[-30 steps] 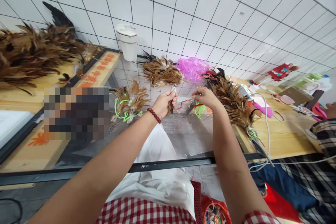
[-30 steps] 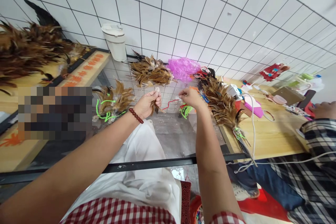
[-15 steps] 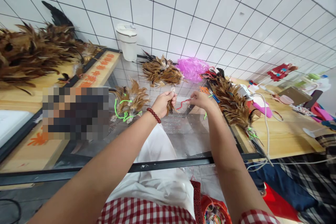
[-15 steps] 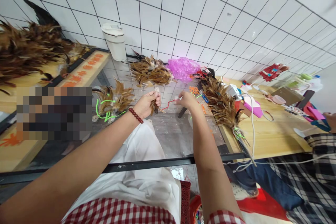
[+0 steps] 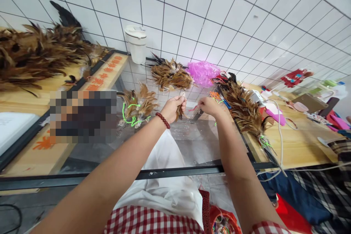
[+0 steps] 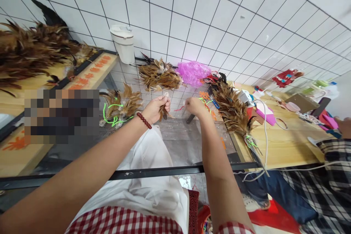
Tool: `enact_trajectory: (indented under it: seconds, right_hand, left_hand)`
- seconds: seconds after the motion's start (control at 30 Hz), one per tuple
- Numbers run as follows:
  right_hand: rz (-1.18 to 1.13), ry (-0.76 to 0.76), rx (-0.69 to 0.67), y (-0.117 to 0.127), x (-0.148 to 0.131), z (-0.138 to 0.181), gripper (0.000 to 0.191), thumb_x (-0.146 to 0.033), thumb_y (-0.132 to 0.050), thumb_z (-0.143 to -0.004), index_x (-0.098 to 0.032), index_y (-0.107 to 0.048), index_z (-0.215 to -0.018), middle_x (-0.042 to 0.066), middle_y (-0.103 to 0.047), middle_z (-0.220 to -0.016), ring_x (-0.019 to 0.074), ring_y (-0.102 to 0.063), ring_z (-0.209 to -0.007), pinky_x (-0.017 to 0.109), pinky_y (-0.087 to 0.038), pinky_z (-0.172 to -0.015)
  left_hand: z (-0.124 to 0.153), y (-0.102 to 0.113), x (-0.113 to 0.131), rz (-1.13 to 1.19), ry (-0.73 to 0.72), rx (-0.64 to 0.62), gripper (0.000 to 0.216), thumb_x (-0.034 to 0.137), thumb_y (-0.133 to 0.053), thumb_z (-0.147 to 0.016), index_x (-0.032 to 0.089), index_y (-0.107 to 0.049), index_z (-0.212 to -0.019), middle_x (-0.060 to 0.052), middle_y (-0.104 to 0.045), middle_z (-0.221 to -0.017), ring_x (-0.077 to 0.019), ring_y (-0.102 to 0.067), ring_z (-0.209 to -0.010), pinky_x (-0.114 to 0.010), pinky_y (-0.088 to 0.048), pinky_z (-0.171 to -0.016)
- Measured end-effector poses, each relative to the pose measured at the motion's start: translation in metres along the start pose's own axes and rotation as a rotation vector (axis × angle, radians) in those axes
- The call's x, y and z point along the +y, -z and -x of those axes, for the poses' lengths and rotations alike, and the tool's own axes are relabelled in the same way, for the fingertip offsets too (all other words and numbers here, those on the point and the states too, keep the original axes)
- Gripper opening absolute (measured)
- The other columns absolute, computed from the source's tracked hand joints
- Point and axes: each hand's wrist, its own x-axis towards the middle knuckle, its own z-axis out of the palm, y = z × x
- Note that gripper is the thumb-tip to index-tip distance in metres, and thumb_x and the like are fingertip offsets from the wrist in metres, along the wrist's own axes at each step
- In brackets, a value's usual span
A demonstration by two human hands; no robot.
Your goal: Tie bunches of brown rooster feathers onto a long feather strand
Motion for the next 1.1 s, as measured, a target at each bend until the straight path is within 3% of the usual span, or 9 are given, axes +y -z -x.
enact_trajectory:
  seconds: [0.1, 0.2, 0.27, 0.47, 0.67, 0.83, 0.9, 0.97, 1.1]
  right_hand:
    - [0.042, -0.126, 0.219, 0.009, 0.017, 0.003, 0.015, -0.015, -0.052, -0.079, -0.015, -0.067, -0.078, 0.015, -0.068, -0.088, 0.0225, -0.060, -0.083, 0.031, -0.043, -0.076]
    - [-0.152, -0.024, 0.529, 0.022, 0.027, 0.008, 0.014, -0.020, -0.048, -0.082, -0.017, -0.062, -0.085, 0.011, -0.067, -0.092, 0.0213, -0.059, -0.084, 0.031, -0.044, -0.078]
    - [-0.302, 0.059, 0.620, 0.029, 0.022, 0.013, 0.013, -0.022, -0.046, -0.085, -0.019, -0.058, -0.088, 0.006, -0.066, -0.085, 0.0177, -0.057, -0.075, 0.029, -0.044, -0.073]
    - [-0.417, 0.253, 0.359, 0.028, -0.016, 0.020, 0.008, -0.021, -0.048, -0.083, -0.020, -0.056, -0.081, 0.000, -0.062, -0.067, 0.0130, -0.051, -0.059, 0.025, -0.040, -0.063]
    - [-0.541, 0.377, 0.281, 0.018, -0.039, 0.018, 0.009, -0.026, -0.052, -0.084, -0.019, -0.059, -0.082, 0.001, -0.063, -0.073, 0.0135, -0.055, -0.066, 0.026, -0.042, -0.066]
    - [-0.906, 0.356, 0.044, 0.015, -0.041, 0.016, 0.037, -0.041, -0.063, -0.079, -0.020, -0.060, -0.109, 0.001, -0.065, -0.078, 0.0148, -0.059, -0.074, 0.029, -0.047, -0.072]
    - [-0.983, 0.339, -0.055, 0.013, -0.040, 0.015, 0.041, -0.046, -0.067, -0.076, -0.020, -0.062, -0.107, 0.001, -0.066, -0.078, 0.0150, -0.061, -0.075, 0.029, -0.048, -0.074]
    - [-1.014, 0.323, -0.062, 0.011, -0.041, 0.013, 0.038, -0.050, -0.068, -0.074, -0.019, -0.065, -0.096, 0.000, -0.066, -0.074, 0.0138, -0.060, -0.071, 0.028, -0.048, -0.071]
    - [-1.044, 0.291, 0.058, 0.005, -0.044, 0.009, 0.035, -0.054, -0.069, -0.072, -0.019, -0.062, -0.073, -0.002, -0.059, -0.060, 0.0112, -0.053, -0.059, 0.025, -0.045, -0.061]
  left_hand:
    - [0.000, 0.000, 0.000, -0.001, 0.005, 0.016, 0.014, 0.018, -0.061, -0.083, 0.012, -0.055, -0.073, 0.003, -0.047, -0.057, -0.0044, -0.045, -0.048, -0.017, -0.040, -0.050]
    - [0.000, 0.000, 0.000, -0.003, -0.001, 0.010, 0.014, 0.020, -0.062, -0.083, 0.011, -0.055, -0.073, 0.003, -0.048, -0.058, -0.0042, -0.045, -0.048, -0.017, -0.041, -0.050]
    - [0.001, 0.000, 0.000, -0.007, -0.014, 0.011, 0.014, 0.020, -0.063, -0.082, 0.011, -0.056, -0.074, 0.003, -0.050, -0.061, -0.0041, -0.046, -0.048, -0.018, -0.041, -0.050]
    - [0.003, -0.002, 0.001, -0.055, -0.044, -0.029, 0.016, 0.025, -0.068, -0.078, 0.013, -0.057, -0.077, 0.002, -0.055, -0.066, -0.0049, -0.050, -0.049, -0.018, -0.041, -0.048]
    - [0.004, -0.003, -0.001, -0.154, 0.010, -0.028, 0.016, 0.025, -0.066, -0.080, 0.012, -0.058, -0.076, 0.001, -0.056, -0.063, -0.0065, -0.052, -0.046, -0.018, -0.040, -0.044]
    - [0.007, -0.008, 0.000, -0.231, 0.005, -0.013, 0.021, 0.022, -0.066, -0.080, 0.011, -0.055, -0.065, 0.002, -0.052, -0.057, -0.0027, -0.044, -0.041, -0.015, -0.032, -0.040]
    - [0.008, -0.010, 0.001, -0.236, 0.011, -0.017, 0.023, 0.022, -0.067, -0.079, 0.011, -0.054, -0.064, 0.002, -0.052, -0.057, -0.0024, -0.043, -0.041, -0.015, -0.032, -0.041]
    - [0.008, -0.011, 0.001, -0.233, 0.023, -0.029, 0.021, 0.021, -0.068, -0.078, 0.011, -0.055, -0.064, 0.001, -0.052, -0.058, -0.0022, -0.043, -0.042, -0.015, -0.032, -0.042]
    - [0.007, -0.009, -0.001, -0.247, 0.027, -0.040, 0.019, 0.022, -0.067, -0.078, 0.010, -0.057, -0.067, 0.001, -0.053, -0.059, -0.0026, -0.044, -0.043, -0.016, -0.032, -0.042]
